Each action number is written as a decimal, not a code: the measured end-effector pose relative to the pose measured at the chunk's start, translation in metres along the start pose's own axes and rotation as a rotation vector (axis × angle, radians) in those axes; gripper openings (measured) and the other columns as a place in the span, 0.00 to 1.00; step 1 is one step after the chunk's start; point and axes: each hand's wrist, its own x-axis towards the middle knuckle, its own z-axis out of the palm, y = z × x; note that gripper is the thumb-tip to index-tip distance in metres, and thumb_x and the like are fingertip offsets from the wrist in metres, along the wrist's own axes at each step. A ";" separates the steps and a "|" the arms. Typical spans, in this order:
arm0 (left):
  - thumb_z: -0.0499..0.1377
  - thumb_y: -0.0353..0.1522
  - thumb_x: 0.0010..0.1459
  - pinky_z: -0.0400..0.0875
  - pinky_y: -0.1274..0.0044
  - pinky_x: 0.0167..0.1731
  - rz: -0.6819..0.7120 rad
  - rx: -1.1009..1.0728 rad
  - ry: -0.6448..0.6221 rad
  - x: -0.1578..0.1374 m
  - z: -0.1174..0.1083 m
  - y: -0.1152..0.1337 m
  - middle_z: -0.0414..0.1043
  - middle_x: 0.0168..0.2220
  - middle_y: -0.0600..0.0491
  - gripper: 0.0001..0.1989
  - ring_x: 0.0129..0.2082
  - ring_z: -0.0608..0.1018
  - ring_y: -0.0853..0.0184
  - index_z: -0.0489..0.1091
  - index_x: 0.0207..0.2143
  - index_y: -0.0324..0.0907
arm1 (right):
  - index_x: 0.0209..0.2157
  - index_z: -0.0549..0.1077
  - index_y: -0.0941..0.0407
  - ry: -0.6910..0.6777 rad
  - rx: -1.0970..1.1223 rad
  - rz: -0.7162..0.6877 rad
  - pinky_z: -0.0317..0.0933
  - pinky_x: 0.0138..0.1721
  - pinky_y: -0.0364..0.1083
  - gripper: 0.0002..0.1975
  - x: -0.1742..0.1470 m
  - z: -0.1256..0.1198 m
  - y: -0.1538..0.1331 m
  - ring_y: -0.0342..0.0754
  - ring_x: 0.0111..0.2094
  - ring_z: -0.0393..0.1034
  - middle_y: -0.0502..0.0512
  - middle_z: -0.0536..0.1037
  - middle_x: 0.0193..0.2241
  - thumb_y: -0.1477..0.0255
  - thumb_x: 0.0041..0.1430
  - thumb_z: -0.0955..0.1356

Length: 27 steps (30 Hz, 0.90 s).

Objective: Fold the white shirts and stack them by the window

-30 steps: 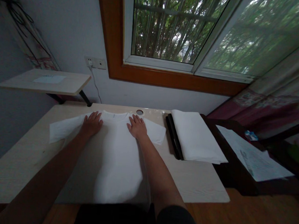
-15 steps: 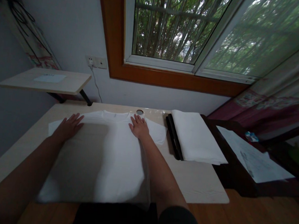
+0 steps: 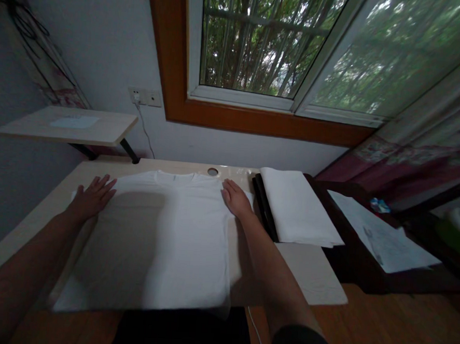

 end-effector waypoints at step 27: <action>0.40 0.46 0.72 0.45 0.51 0.69 0.223 -0.020 0.038 -0.025 -0.001 0.141 0.46 0.74 0.43 0.32 0.74 0.50 0.51 0.55 0.71 0.40 | 0.72 0.55 0.51 -0.255 -0.247 -0.052 0.45 0.71 0.63 0.29 -0.058 -0.012 -0.039 0.56 0.74 0.43 0.54 0.49 0.73 0.56 0.75 0.55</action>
